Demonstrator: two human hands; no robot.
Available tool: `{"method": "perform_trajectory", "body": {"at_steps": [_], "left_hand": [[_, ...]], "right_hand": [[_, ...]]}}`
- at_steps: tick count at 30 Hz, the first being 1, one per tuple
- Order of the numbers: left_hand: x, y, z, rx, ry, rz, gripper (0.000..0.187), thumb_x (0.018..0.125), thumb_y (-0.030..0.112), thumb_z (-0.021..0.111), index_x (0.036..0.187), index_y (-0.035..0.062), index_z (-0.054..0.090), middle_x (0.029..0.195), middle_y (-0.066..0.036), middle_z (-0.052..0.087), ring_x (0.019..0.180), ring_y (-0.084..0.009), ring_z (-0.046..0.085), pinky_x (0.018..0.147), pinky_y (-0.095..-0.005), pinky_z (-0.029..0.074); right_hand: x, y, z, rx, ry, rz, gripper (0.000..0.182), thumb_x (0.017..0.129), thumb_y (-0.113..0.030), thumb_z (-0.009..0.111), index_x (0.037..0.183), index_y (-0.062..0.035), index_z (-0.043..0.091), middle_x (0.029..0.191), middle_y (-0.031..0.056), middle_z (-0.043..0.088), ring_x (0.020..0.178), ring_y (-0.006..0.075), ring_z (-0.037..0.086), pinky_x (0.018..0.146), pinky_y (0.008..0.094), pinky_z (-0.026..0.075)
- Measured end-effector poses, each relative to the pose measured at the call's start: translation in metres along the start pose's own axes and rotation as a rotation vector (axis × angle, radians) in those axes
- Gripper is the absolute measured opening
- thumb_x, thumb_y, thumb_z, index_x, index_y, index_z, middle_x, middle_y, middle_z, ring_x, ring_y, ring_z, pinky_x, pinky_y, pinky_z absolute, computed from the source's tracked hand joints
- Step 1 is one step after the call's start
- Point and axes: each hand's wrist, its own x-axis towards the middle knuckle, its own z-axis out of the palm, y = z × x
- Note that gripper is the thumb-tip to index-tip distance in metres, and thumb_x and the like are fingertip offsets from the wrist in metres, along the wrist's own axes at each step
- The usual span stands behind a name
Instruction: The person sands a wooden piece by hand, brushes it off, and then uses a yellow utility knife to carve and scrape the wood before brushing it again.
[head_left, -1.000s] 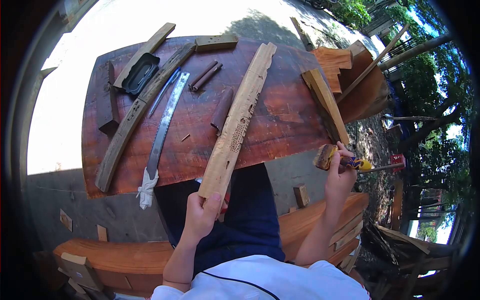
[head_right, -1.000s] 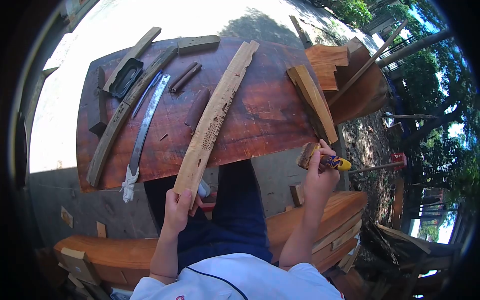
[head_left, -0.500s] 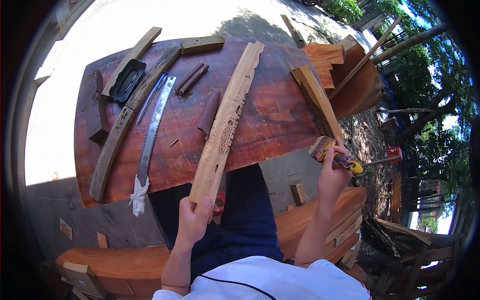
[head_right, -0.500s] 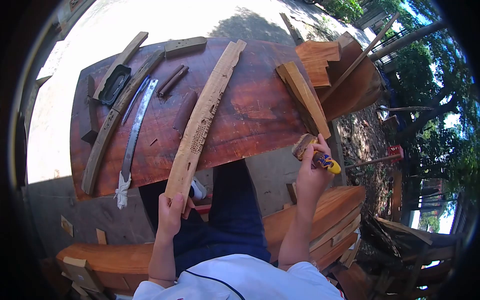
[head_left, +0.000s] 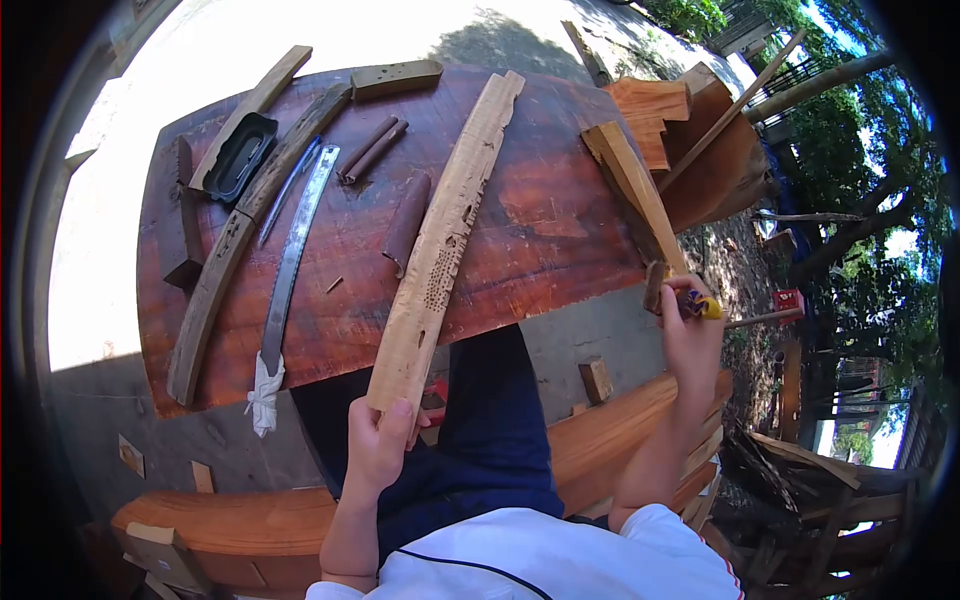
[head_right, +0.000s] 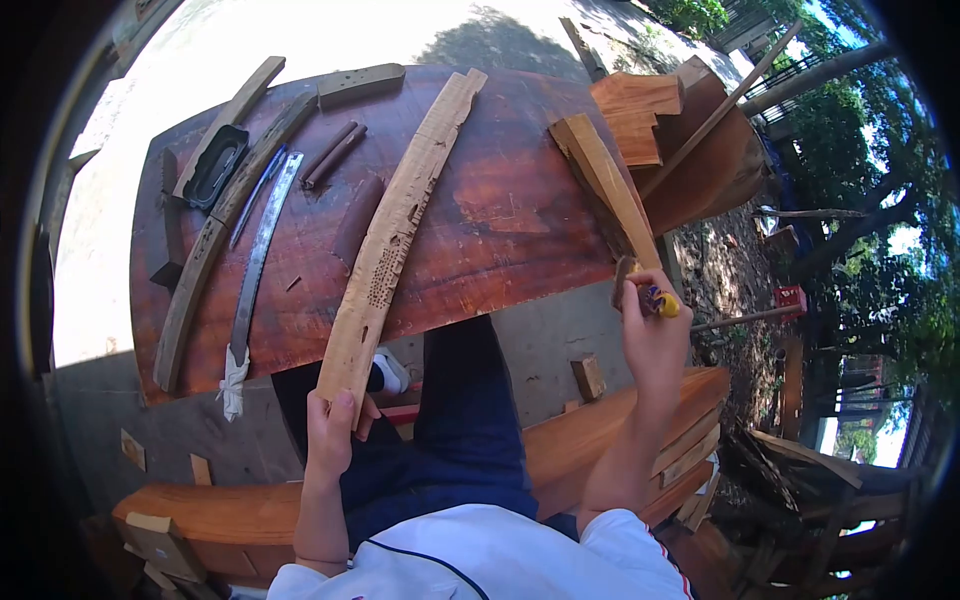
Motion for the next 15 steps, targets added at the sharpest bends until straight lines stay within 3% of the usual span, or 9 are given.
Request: {"method": "perform_trajectory", "body": {"at_steps": [1, 2, 4, 5, 8, 11, 14, 15], "left_hand": [[0.000, -0.005, -0.003, 0.022, -0.014, 0.005, 0.054, 0.110, 0.048, 0.058, 0.109, -0.0050, 0.071, 0.071, -0.005, 0.067, 0.053, -0.0075, 0.054, 0.048, -0.0248, 0.040], [-0.001, -0.007, -0.005, 0.048, -0.029, 0.011, 0.059, 0.110, 0.051, 0.056, 0.117, -0.0059, 0.070, 0.073, -0.007, 0.069, 0.051, -0.0082, 0.054, 0.046, -0.0244, 0.040], [-0.001, -0.006, -0.004, 0.042, -0.022, 0.011, 0.059, 0.110, 0.051, 0.056, 0.117, -0.0058, 0.071, 0.073, -0.007, 0.069, 0.051, -0.0082, 0.054, 0.046, -0.0244, 0.040], [-0.001, -0.005, -0.003, 0.043, -0.021, 0.011, 0.060, 0.110, 0.052, 0.056, 0.116, -0.0058, 0.071, 0.073, -0.007, 0.069, 0.052, -0.0082, 0.054, 0.046, -0.0244, 0.040], [-0.003, 0.000, -0.001, -0.018, 0.012, -0.013, 0.048, 0.111, 0.041, 0.060, 0.100, -0.0038, 0.073, 0.073, -0.004, 0.067, 0.056, -0.0063, 0.053, 0.051, -0.0257, 0.041], [-0.004, -0.004, -0.004, 0.002, 0.011, -0.003, 0.047, 0.111, 0.040, 0.061, 0.101, -0.0040, 0.073, 0.074, -0.004, 0.068, 0.056, -0.0066, 0.053, 0.051, -0.0257, 0.041], [-0.002, -0.003, -0.003, 0.050, 0.003, -0.001, 0.060, 0.110, 0.053, 0.056, 0.115, -0.0051, 0.070, 0.072, -0.006, 0.067, 0.053, -0.0089, 0.055, 0.047, -0.0247, 0.041], [-0.002, -0.003, -0.003, 0.049, 0.000, 0.000, 0.061, 0.110, 0.054, 0.056, 0.115, -0.0052, 0.070, 0.073, -0.006, 0.068, 0.053, -0.0090, 0.055, 0.047, -0.0246, 0.041]], "right_hand": [[-0.012, 0.009, -0.012, -0.147, -0.075, 0.058, 0.009, 0.105, -0.009, 0.068, 0.109, -0.0001, 0.070, 0.078, 0.0063, 0.072, 0.077, 0.0081, 0.070, 0.069, 0.0261, 0.053], [-0.020, 0.014, -0.012, -0.084, -0.040, 0.077, 0.010, 0.106, -0.009, 0.069, 0.108, -0.0001, 0.070, 0.079, 0.0062, 0.073, 0.077, 0.0082, 0.071, 0.069, 0.0263, 0.053], [-0.028, 0.019, -0.008, 0.051, 0.041, 0.121, 0.010, 0.106, -0.010, 0.069, 0.108, -0.0001, 0.071, 0.081, 0.0060, 0.074, 0.078, 0.0084, 0.071, 0.068, 0.0265, 0.053], [-0.026, 0.016, -0.004, 0.103, 0.071, 0.100, 0.013, 0.109, -0.014, 0.069, 0.113, -0.0018, 0.071, 0.089, 0.0041, 0.075, 0.082, 0.0100, 0.073, 0.072, 0.0277, 0.059], [-0.013, -0.013, 0.030, 0.532, 0.174, -0.014, 0.016, 0.111, -0.017, 0.068, 0.121, -0.0048, 0.070, 0.099, 0.0023, 0.074, 0.086, 0.0115, 0.075, 0.079, 0.0299, 0.066], [-0.002, -0.040, 0.054, 0.728, -0.033, -0.016, 0.017, 0.111, -0.018, 0.067, 0.123, -0.0059, 0.069, 0.103, 0.0029, 0.073, 0.088, 0.0125, 0.075, 0.082, 0.0304, 0.069], [-0.002, -0.018, 0.030, 0.483, 0.041, 0.109, 0.015, 0.112, -0.017, 0.066, 0.120, -0.0058, 0.069, 0.105, 0.0064, 0.075, 0.090, 0.0138, 0.077, 0.077, 0.0280, 0.068], [-0.002, 0.001, 0.009, 0.353, 0.008, 0.186, 0.012, 0.112, -0.017, 0.065, 0.117, -0.0066, 0.069, 0.109, 0.0122, 0.078, 0.095, 0.0174, 0.080, 0.073, 0.0272, 0.068]]}}
